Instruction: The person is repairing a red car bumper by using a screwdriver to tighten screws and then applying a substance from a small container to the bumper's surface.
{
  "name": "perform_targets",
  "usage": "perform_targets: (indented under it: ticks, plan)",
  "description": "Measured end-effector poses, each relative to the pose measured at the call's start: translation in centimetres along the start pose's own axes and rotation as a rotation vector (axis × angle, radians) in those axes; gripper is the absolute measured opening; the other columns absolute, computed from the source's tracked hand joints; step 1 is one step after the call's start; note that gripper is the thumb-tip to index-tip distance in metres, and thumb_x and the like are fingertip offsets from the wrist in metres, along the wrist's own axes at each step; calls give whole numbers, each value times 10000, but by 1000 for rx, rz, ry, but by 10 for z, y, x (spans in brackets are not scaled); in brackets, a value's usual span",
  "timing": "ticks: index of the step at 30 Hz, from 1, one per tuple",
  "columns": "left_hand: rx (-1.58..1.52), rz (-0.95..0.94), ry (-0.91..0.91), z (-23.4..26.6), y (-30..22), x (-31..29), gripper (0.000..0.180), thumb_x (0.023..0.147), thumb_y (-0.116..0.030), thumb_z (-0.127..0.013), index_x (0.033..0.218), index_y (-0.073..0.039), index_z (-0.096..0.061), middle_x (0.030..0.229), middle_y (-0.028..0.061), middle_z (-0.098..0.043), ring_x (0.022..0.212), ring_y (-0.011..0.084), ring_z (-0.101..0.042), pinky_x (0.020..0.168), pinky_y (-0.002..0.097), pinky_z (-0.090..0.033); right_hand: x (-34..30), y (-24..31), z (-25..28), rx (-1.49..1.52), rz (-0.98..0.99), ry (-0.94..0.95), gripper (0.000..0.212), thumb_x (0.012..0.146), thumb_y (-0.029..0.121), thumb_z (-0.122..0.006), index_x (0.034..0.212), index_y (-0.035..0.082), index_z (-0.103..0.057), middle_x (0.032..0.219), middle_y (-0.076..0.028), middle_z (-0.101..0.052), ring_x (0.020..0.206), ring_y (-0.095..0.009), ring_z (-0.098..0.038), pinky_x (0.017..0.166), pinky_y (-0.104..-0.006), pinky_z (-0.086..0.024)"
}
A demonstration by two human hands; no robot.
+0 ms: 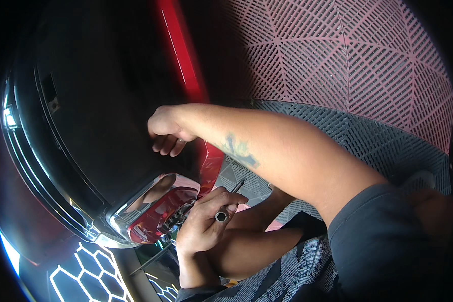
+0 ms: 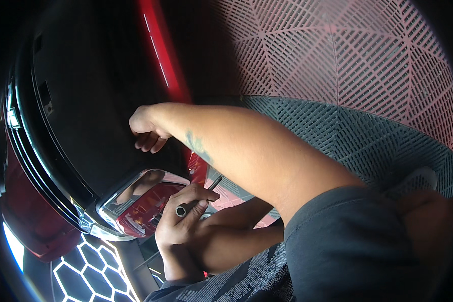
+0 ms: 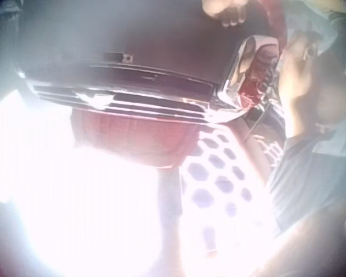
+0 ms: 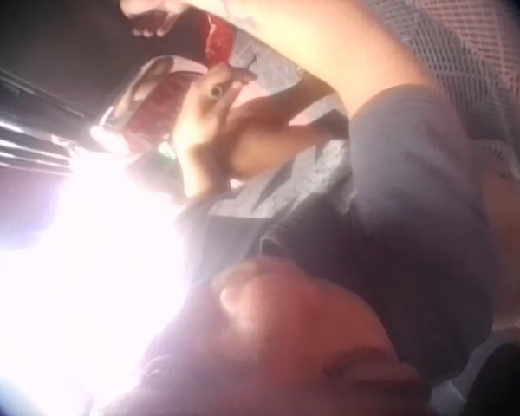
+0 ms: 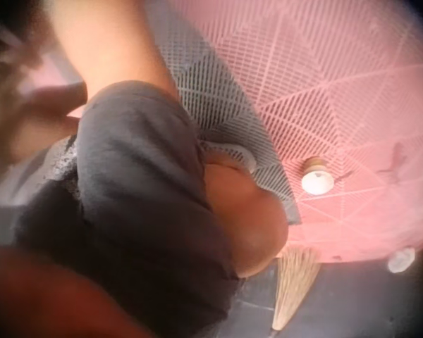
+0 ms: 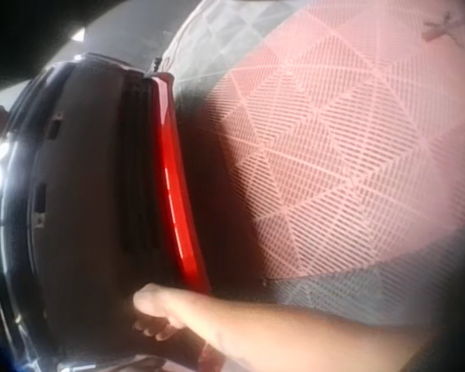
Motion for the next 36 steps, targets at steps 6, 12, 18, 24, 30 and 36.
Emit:
perform_targets:
  ticks: [6,12,18,24,30,36]
  plan:
    - [-127,162,-53,1,13,4,202,1096,-111,-624,1158,37,-747,1074,156,-753,950,232,-691,873,364,-542,-5,7,8,-681,14,-75,291,994,140,-555,1080,-26,-778,1047,-183,-796,879,-285,-759,742,-445,-611]
    - [-59,145,-79,2,15,4,179,1073,-77,-641,1164,33,-750,1100,163,-771,990,281,-727,890,381,-561,-28,24,-3,-1158,220,-323,263,914,75,-655,1109,2,-816,1142,-214,-794,1061,-362,-784,884,-475,-629]
    - [-61,140,-93,6,18,5,163,1061,-57,-651,1150,35,-752,1081,168,-778,1005,300,-747,920,389,-567,-38,32,14,-1284,367,-333,291,927,92,-667,1183,29,-790,1124,-193,-800,1046,-378,-783,897,-465,-627]
    - [-526,204,-387,19,65,2,246,1123,-181,-620,1254,26,-640,1011,148,-775,977,235,-767,904,359,-599,-101,-22,72,-890,527,-378,254,969,144,-639,1189,118,-764,1102,-179,-786,1040,-350,-767,886,-503,-615]
    - [-765,253,-490,32,78,38,331,1183,-286,-485,1265,10,-606,1033,120,-738,877,170,-746,777,314,-615,-199,-64,17,-1454,1307,-516,331,910,283,-722,1212,149,-707,1071,-66,-679,1026,-225,-674,848,-409,-590]
    - [-1038,206,-703,49,92,50,389,1176,-294,-506,1441,-23,-592,1238,105,-691,1169,208,-693,1064,362,-573,-166,-44,3,-1418,1149,-673,230,937,233,-693,1123,98,-696,935,-58,-703,869,-203,-704,749,-357,-586]
Point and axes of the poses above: each hand's wrist, its own x-axis towards the middle knuckle, its own z-axis out of the back of the hand, y = z × x, the point moved 8 cm from there along x, towards the middle knuckle
